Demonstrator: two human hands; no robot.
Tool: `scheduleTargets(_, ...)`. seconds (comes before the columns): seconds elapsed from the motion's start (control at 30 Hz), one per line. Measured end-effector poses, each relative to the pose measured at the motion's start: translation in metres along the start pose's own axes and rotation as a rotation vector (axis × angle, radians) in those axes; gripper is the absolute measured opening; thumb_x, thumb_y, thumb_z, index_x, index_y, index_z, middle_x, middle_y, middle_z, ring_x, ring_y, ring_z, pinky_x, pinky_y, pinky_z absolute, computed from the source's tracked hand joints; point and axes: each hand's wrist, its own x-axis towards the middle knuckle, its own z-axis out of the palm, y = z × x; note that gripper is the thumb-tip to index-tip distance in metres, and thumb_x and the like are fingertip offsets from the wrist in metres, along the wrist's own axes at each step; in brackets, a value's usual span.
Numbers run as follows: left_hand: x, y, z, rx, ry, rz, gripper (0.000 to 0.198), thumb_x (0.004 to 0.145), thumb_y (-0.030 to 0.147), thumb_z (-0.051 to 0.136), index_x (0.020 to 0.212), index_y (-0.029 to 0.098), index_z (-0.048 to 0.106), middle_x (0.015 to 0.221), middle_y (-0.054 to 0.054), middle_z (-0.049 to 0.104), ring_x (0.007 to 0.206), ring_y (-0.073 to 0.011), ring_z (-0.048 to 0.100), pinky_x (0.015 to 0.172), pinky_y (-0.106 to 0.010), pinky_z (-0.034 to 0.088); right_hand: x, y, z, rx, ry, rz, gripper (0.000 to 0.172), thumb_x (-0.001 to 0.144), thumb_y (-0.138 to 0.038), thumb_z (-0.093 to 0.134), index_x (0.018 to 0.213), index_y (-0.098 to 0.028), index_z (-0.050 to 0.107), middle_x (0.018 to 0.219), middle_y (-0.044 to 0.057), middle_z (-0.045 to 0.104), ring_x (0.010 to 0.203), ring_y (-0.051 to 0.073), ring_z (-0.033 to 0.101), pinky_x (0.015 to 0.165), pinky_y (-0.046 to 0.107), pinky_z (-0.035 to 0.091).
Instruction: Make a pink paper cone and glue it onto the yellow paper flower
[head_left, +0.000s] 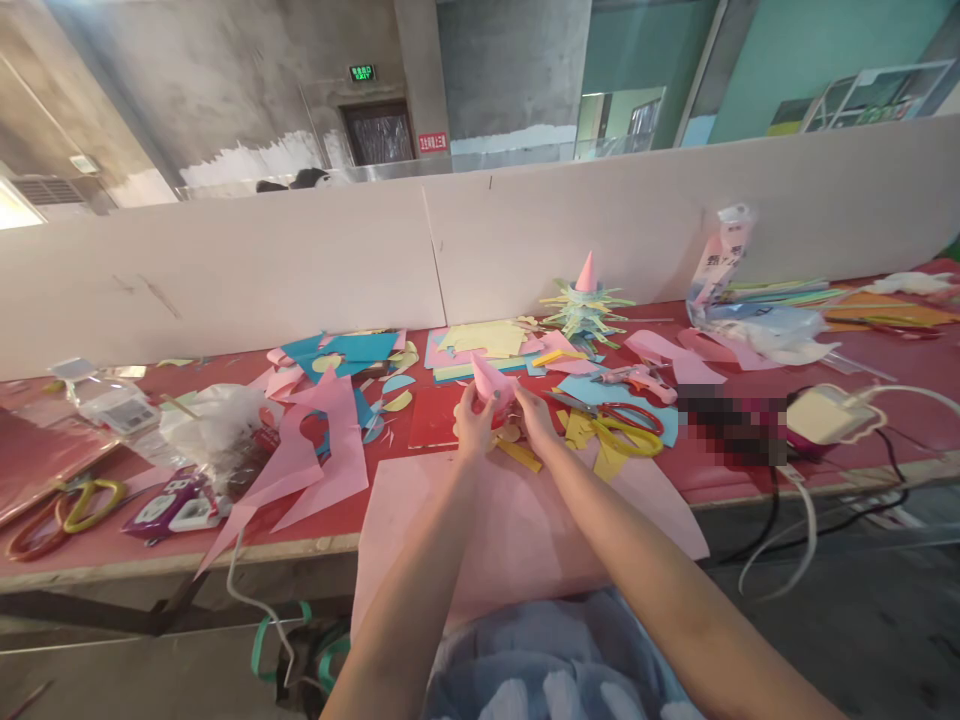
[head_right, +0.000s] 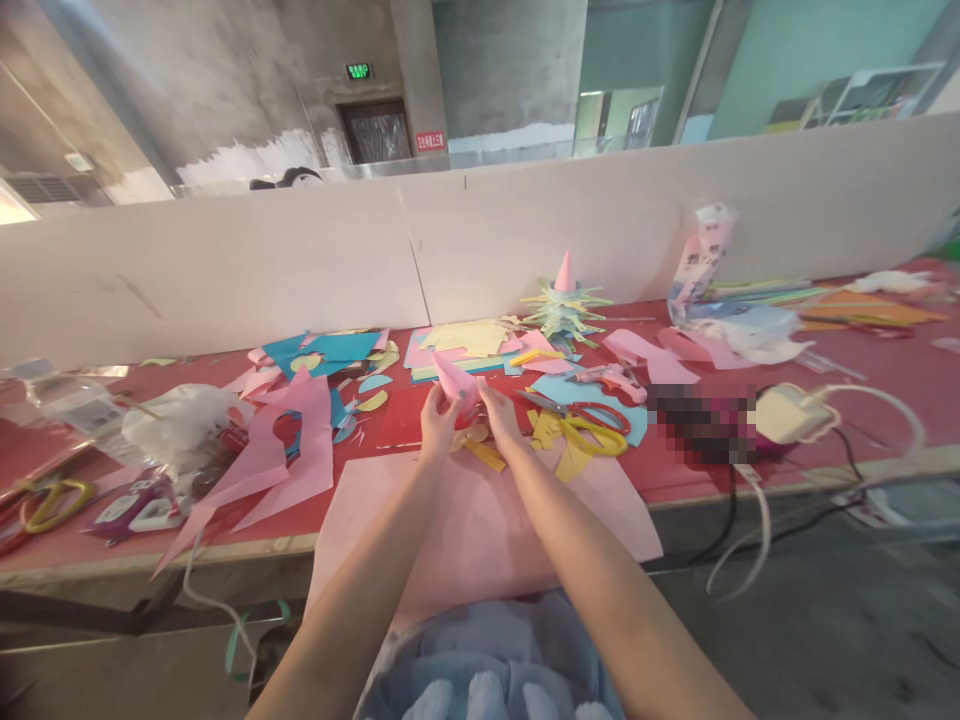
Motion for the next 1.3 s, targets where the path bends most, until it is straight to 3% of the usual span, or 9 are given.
scheduleTargets(0.23,-0.004,0.003,0.0,-0.114,-0.067,0.082,0.036,0.087,0.042,0.054,0.117,0.023,0.061,0.123,-0.006,0.062,0.118,-0.0227,0.054,0.1,-0.034,0.041,0.005,0.005,-0.001,0.132,0.062,0.036,0.043,0.07,-0.065,0.059,0.079,-0.023,0.06,0.063,-0.002,0.062,0.051,0.015,0.058,0.051,0.029,0.047)
scheduleTargets(0.33,-0.003,0.001,-0.003,-0.154,-0.007,0.123,0.035,0.091,0.044,0.046,0.115,0.025,0.063,0.132,-0.005,0.057,0.127,-0.0217,0.047,0.105,-0.033,0.038,0.006,0.004,-0.001,0.15,0.069,0.04,0.046,0.071,-0.067,0.057,0.081,-0.022,0.06,0.059,-0.002,0.059,0.049,0.015,0.056,0.05,0.029,0.046)
scheduleTargets(0.43,0.001,-0.003,-0.004,-0.195,0.074,0.056,0.039,0.093,0.046,0.042,0.121,0.026,0.06,0.137,-0.005,0.052,0.13,-0.0206,0.045,0.104,-0.032,0.039,0.006,0.004,-0.001,0.134,0.061,0.042,0.049,0.072,-0.067,0.055,0.085,-0.021,0.061,0.059,-0.001,0.058,0.05,0.015,0.055,0.048,0.027,0.045)
scheduleTargets(0.6,0.005,-0.003,-0.003,-0.181,0.097,-0.146,0.042,0.087,0.046,0.053,0.119,0.02,0.06,0.125,-0.01,0.061,0.118,-0.0226,0.055,0.092,-0.029,0.046,0.0,0.003,0.0,0.079,0.031,0.03,0.045,0.071,-0.061,0.058,0.088,-0.02,0.064,0.068,0.001,0.064,0.059,0.016,0.058,0.048,0.026,0.045)
scheduleTargets(0.73,0.005,-0.001,-0.002,-0.058,0.061,-0.145,0.036,0.083,0.045,0.058,0.106,0.017,0.066,0.102,-0.01,0.07,0.098,-0.0226,0.064,0.079,-0.028,0.049,-0.005,-0.001,0.0,0.048,0.019,0.007,0.037,0.071,-0.055,0.06,0.084,-0.021,0.065,0.074,0.001,0.067,0.066,0.017,0.06,0.053,0.026,0.046)
scheduleTargets(0.9,0.006,-0.004,-0.005,0.008,0.131,-0.145,0.028,0.082,0.041,0.059,0.089,0.016,0.068,0.088,-0.007,0.071,0.08,-0.0187,0.064,0.067,-0.026,0.047,-0.006,-0.005,0.001,0.015,0.032,-0.012,0.039,0.072,-0.058,0.058,0.076,-0.02,0.064,0.07,0.001,0.066,0.062,0.016,0.058,0.052,0.025,0.045)
scheduleTargets(1.1,0.009,-0.011,-0.009,-0.034,0.161,-0.148,0.036,0.084,0.039,0.058,0.113,0.018,0.062,0.097,-0.009,0.069,0.079,-0.0176,0.064,0.064,-0.025,0.048,-0.005,-0.005,0.002,-0.002,0.029,-0.026,0.045,0.071,-0.064,0.056,0.076,-0.019,0.063,0.064,0.001,0.061,0.054,0.014,0.054,0.048,0.026,0.044)
scheduleTargets(1.3,0.011,-0.014,-0.01,-0.095,0.21,-0.166,0.037,0.083,0.038,0.059,0.115,0.018,0.063,0.113,-0.01,0.066,0.085,-0.0172,0.063,0.066,-0.024,0.049,-0.005,-0.007,0.0,-0.032,0.025,-0.051,0.043,0.069,-0.064,0.061,0.066,-0.021,0.056,0.056,-0.002,0.054,0.048,0.012,0.05,0.046,0.025,0.039)
